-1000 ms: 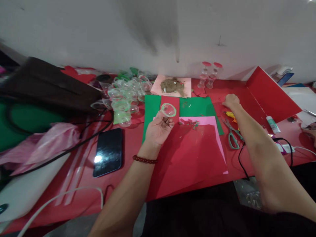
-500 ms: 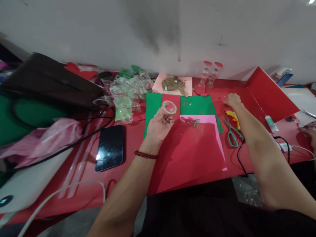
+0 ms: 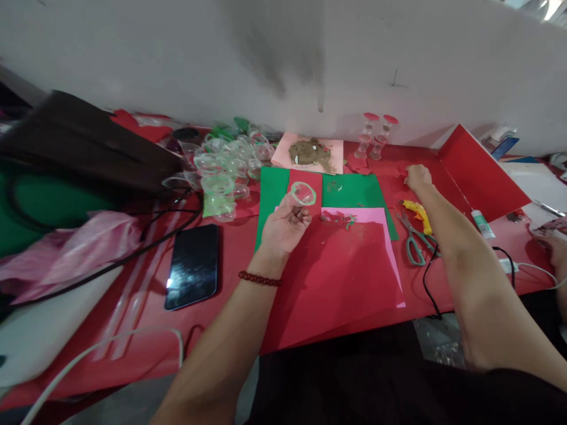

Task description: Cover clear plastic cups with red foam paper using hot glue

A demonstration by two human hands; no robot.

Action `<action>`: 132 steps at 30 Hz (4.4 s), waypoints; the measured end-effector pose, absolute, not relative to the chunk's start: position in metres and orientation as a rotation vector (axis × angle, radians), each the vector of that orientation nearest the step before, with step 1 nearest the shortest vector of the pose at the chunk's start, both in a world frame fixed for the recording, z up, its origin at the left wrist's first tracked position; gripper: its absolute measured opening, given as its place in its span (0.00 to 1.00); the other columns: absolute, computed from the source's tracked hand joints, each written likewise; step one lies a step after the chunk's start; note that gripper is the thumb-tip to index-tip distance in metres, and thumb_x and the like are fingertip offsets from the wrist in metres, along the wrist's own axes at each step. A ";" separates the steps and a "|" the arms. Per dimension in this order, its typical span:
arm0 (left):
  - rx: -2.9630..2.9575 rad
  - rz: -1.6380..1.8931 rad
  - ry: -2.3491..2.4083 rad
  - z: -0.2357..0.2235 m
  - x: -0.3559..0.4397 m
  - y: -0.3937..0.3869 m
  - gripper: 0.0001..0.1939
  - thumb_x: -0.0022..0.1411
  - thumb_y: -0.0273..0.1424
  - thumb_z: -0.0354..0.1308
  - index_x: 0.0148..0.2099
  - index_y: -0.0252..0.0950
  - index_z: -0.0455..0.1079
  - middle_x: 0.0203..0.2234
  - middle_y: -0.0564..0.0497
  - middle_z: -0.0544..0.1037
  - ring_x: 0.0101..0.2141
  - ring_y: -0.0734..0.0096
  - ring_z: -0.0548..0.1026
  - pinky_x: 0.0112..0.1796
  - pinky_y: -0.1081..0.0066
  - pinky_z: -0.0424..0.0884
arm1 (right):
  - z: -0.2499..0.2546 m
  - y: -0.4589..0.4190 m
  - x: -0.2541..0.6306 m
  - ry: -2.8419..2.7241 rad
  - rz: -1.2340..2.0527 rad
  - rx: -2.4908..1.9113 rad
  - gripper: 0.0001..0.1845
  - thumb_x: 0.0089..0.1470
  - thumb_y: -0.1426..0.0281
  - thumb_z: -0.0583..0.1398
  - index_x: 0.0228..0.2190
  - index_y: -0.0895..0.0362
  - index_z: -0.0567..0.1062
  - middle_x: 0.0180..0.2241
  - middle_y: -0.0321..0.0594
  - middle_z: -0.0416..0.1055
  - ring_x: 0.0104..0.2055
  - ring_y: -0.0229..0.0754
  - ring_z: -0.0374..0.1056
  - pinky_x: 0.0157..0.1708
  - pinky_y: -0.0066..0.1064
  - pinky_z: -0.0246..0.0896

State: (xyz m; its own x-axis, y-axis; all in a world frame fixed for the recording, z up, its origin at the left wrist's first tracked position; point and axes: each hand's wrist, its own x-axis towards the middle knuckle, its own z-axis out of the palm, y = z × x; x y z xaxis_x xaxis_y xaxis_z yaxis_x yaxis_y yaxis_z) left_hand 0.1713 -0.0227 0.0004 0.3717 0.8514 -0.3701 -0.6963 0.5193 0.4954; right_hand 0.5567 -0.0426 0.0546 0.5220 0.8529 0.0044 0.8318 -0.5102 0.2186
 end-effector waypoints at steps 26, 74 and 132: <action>0.291 1.033 0.624 -0.011 0.182 -0.020 0.03 0.70 0.28 0.65 0.40 0.39 0.75 0.24 0.54 0.77 0.24 0.74 0.72 0.28 0.74 0.68 | 0.030 -0.042 0.429 1.896 -0.023 2.538 0.16 0.71 0.58 0.62 0.47 0.52 0.88 0.49 0.48 0.85 0.52 0.53 0.80 0.45 0.35 0.69; 0.484 0.921 0.615 -0.016 0.187 -0.047 0.15 0.62 0.13 0.63 0.44 0.39 0.76 0.27 0.57 0.78 0.28 0.76 0.77 0.42 0.71 0.77 | -0.013 -0.129 0.345 3.058 0.228 2.276 0.31 0.69 0.76 0.54 0.68 0.48 0.74 0.69 0.40 0.73 0.73 0.49 0.68 0.76 0.55 0.59; 0.946 0.955 0.686 -0.035 0.191 -0.048 0.19 0.48 0.31 0.76 0.45 0.40 0.83 0.34 0.53 0.86 0.31 0.70 0.81 0.34 0.70 0.77 | -0.017 -0.114 0.357 1.788 -2.366 3.254 0.06 0.43 0.66 0.71 0.26 0.52 0.80 0.28 0.34 0.78 0.32 0.39 0.72 0.41 0.36 0.70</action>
State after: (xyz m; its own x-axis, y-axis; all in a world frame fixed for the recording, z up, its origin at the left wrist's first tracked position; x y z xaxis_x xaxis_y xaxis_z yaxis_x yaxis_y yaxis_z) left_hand 0.1913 -0.0483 -0.0351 0.4301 0.8991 -0.0811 -0.3643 0.2551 0.8957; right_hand 0.3572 -0.1139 -0.0168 0.4079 0.9035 -0.1313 -0.1203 -0.0894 -0.9887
